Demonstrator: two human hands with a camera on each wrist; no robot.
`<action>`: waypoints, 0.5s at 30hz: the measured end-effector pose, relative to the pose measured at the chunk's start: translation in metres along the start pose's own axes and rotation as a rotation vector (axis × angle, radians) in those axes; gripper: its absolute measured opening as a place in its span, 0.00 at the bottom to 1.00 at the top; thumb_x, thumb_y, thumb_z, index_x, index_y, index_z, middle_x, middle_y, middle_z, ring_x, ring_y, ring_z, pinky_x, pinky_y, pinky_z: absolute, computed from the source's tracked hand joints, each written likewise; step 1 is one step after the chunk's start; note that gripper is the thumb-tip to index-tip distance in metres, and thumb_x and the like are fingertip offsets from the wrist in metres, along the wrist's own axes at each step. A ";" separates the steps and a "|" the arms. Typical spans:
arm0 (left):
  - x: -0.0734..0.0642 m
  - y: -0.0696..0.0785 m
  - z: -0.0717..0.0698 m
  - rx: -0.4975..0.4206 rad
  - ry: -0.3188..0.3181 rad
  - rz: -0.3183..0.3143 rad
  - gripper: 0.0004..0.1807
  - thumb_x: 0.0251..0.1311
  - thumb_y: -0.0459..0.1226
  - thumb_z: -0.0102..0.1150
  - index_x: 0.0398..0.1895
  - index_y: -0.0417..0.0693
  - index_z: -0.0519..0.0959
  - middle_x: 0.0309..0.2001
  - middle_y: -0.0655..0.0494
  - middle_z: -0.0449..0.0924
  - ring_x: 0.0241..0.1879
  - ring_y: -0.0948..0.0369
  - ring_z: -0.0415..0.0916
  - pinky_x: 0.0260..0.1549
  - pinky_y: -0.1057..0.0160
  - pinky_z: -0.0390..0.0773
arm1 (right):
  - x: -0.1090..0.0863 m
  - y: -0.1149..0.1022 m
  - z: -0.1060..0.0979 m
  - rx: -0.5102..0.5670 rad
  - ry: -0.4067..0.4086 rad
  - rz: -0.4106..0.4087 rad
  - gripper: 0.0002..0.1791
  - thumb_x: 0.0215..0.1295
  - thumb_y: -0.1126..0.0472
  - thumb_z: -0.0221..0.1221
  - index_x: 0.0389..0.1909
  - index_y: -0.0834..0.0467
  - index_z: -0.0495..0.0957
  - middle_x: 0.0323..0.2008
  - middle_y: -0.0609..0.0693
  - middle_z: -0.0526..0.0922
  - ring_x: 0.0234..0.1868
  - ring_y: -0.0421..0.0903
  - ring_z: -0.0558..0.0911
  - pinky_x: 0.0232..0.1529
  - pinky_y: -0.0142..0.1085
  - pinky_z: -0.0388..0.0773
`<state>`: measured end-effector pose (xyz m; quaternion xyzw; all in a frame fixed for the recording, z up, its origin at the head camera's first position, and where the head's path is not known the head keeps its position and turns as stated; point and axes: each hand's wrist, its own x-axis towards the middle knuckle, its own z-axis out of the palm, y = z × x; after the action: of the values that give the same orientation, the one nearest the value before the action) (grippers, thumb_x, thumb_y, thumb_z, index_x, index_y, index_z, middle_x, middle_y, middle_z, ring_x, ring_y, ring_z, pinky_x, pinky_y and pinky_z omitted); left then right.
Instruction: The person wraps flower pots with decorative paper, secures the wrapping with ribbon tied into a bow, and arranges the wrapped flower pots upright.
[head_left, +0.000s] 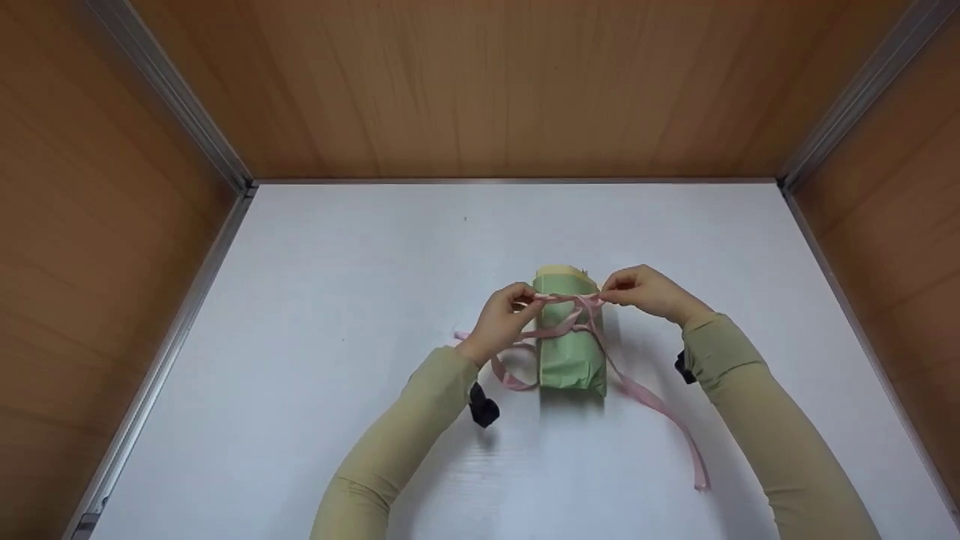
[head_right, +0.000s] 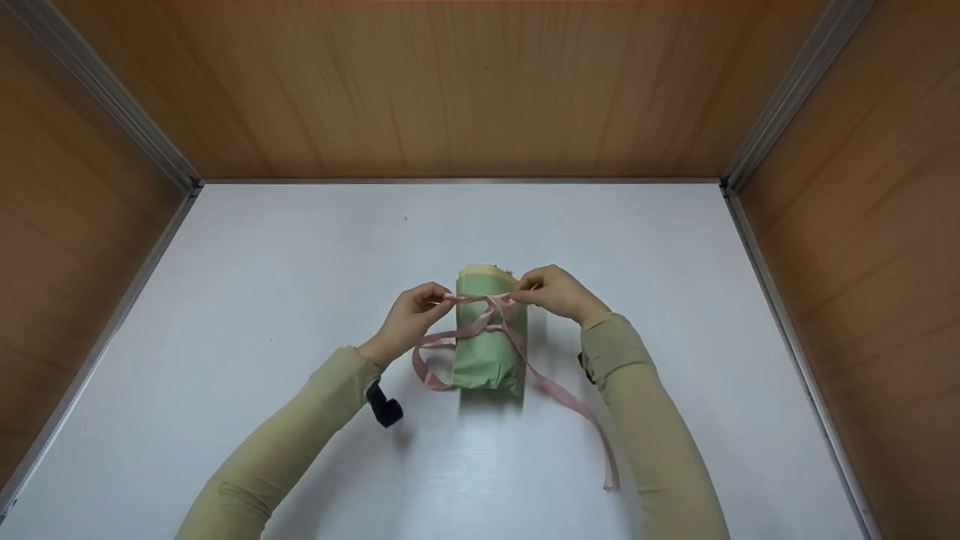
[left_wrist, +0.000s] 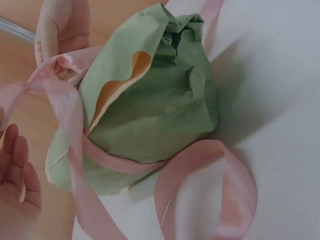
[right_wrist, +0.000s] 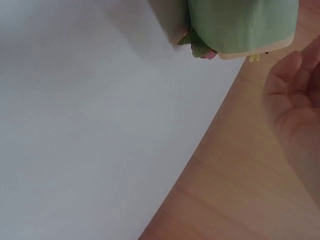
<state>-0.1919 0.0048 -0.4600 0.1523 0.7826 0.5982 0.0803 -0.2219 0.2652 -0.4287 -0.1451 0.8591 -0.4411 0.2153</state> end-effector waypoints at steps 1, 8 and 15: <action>0.000 -0.001 -0.001 -0.009 0.002 -0.010 0.07 0.65 0.34 0.55 0.37 0.37 0.78 0.39 0.47 0.79 0.42 0.59 0.75 0.47 0.63 0.74 | -0.001 0.001 -0.001 0.024 -0.004 -0.001 0.13 0.67 0.57 0.56 0.38 0.65 0.79 0.34 0.45 0.78 0.38 0.43 0.74 0.43 0.36 0.73; 0.000 -0.004 -0.004 -0.106 0.025 -0.048 0.08 0.64 0.33 0.56 0.36 0.34 0.77 0.34 0.54 0.78 0.38 0.66 0.73 0.44 0.66 0.75 | -0.001 0.013 -0.003 0.402 -0.023 0.030 0.07 0.71 0.60 0.51 0.34 0.58 0.75 0.31 0.43 0.77 0.35 0.38 0.76 0.40 0.30 0.76; 0.000 -0.002 0.000 -0.388 -0.020 -0.098 0.05 0.67 0.33 0.51 0.36 0.39 0.75 0.37 0.54 0.79 0.46 0.55 0.76 0.54 0.56 0.74 | -0.001 0.015 0.001 0.435 -0.001 0.053 0.08 0.73 0.59 0.47 0.33 0.52 0.72 0.28 0.43 0.72 0.30 0.37 0.71 0.37 0.30 0.72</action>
<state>-0.1918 0.0045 -0.4617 0.1016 0.6582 0.7318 0.1447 -0.2218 0.2730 -0.4412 -0.0728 0.7471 -0.6101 0.2535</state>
